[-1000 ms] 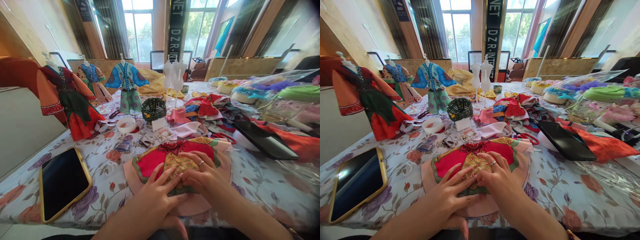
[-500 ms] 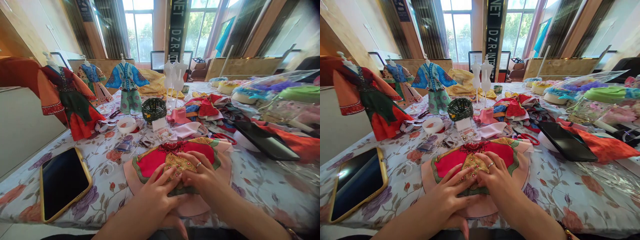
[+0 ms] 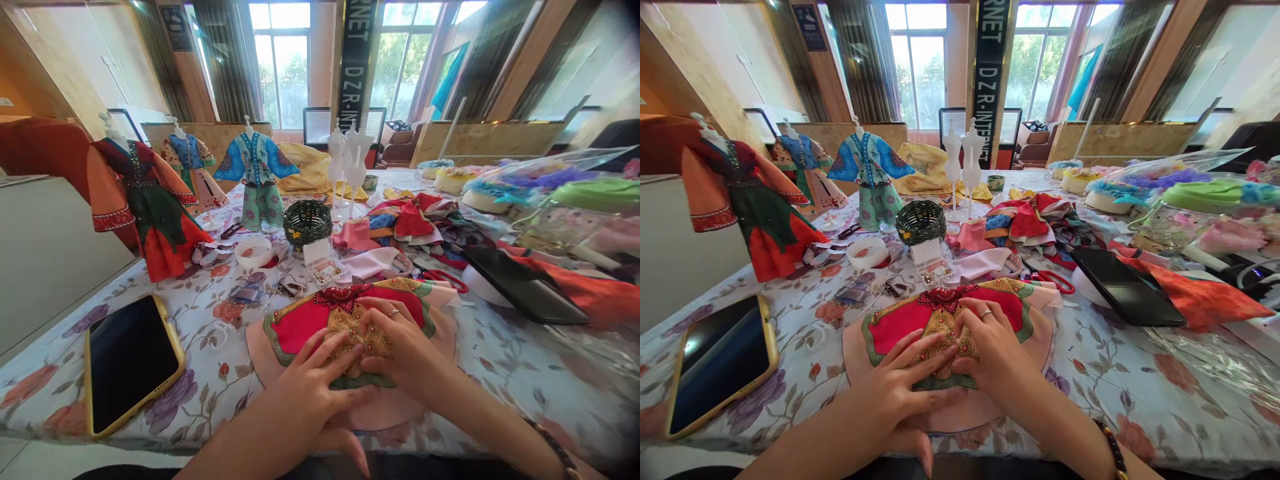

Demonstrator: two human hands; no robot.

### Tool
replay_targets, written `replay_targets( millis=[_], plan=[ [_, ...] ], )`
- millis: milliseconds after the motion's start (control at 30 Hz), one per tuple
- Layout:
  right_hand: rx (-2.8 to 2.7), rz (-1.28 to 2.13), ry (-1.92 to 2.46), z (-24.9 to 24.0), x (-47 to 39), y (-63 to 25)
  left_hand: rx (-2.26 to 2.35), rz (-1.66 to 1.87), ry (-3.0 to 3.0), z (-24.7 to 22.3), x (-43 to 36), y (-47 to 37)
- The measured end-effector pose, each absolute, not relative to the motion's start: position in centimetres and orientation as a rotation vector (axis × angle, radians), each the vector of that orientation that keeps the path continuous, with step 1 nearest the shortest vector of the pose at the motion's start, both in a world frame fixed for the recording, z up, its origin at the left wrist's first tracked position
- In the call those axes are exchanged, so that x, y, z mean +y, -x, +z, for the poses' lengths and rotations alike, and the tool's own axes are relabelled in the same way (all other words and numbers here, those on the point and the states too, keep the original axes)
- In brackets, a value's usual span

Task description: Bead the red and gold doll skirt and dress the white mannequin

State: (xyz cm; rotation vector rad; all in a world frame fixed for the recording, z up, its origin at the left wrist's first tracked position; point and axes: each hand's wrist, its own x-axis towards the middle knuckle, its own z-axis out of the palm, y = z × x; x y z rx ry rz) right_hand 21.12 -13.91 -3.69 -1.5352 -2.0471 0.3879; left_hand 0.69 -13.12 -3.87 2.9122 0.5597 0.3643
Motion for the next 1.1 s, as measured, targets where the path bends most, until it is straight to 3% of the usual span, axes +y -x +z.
replay_targets(
  millis=[300, 533, 1100],
  plan=[
    [-1.899, 0.817, 1.276, -2.4, -13.2, -22.3, 0.523, 0.429, -2.939, -4.2, -12.7, -0.6],
    [-1.961, 0.554, 1.424, -2.2, -12.2, -24.8, 0.480, 0.465, -2.989, -3.6, -12.2, -0.6],
    [-2.283, 0.528, 1.668, -2.1, -12.8, -24.8, 0.457, 0.585, -3.066, -3.7, -11.9, -0.3]
  ],
)
